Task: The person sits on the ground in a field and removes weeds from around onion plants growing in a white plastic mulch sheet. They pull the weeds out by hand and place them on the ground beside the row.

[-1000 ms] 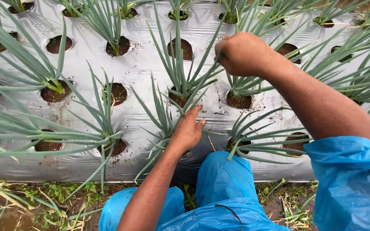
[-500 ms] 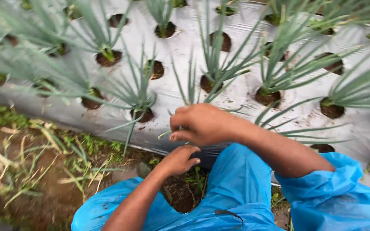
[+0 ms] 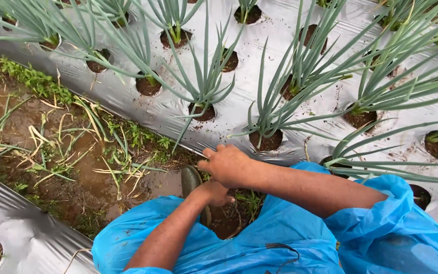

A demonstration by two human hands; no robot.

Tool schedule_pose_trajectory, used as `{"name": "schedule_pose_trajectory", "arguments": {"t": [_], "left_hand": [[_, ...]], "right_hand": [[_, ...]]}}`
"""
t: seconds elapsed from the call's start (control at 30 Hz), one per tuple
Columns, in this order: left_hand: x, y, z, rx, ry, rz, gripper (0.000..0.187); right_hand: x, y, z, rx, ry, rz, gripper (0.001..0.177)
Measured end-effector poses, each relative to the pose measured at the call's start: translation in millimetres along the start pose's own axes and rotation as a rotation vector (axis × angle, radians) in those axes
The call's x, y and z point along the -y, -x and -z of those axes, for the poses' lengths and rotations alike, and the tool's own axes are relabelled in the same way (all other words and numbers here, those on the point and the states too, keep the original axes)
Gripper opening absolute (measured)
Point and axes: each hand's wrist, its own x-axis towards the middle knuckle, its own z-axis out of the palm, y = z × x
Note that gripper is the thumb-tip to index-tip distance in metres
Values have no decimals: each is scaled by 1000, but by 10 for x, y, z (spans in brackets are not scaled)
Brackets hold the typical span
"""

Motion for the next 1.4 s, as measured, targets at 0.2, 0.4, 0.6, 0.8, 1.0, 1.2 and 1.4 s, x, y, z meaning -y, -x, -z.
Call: {"name": "schedule_pose_trajectory", "arguments": {"t": [0.2,0.4,0.6,0.8,1.0,1.2,1.4], "left_hand": [[-48,13,-2,27,-34,-30,70],[135,-112,-186,19,-94,64,54],[234,-127,-60,-81,-69,194,47],[199,88,251,-72,22,194,44],[30,-36,410,-233,23,118,28],[-65,-88,393,-362,4,112,55],[-215,74,306,-288,-20,178,59]], "right_hand": [[52,64,-240,-146,-242,-157,44],[25,93,-751,-227,-707,-323,37],[-56,194,-1196,-182,-965,-501,38],[-166,206,-1816,-363,-1122,-614,27],[-289,261,-2239,-522,-1115,-753,23],[-217,399,-2209,-628,-1124,-617,55],[39,747,-1615,-677,-1024,-687,61]]}}
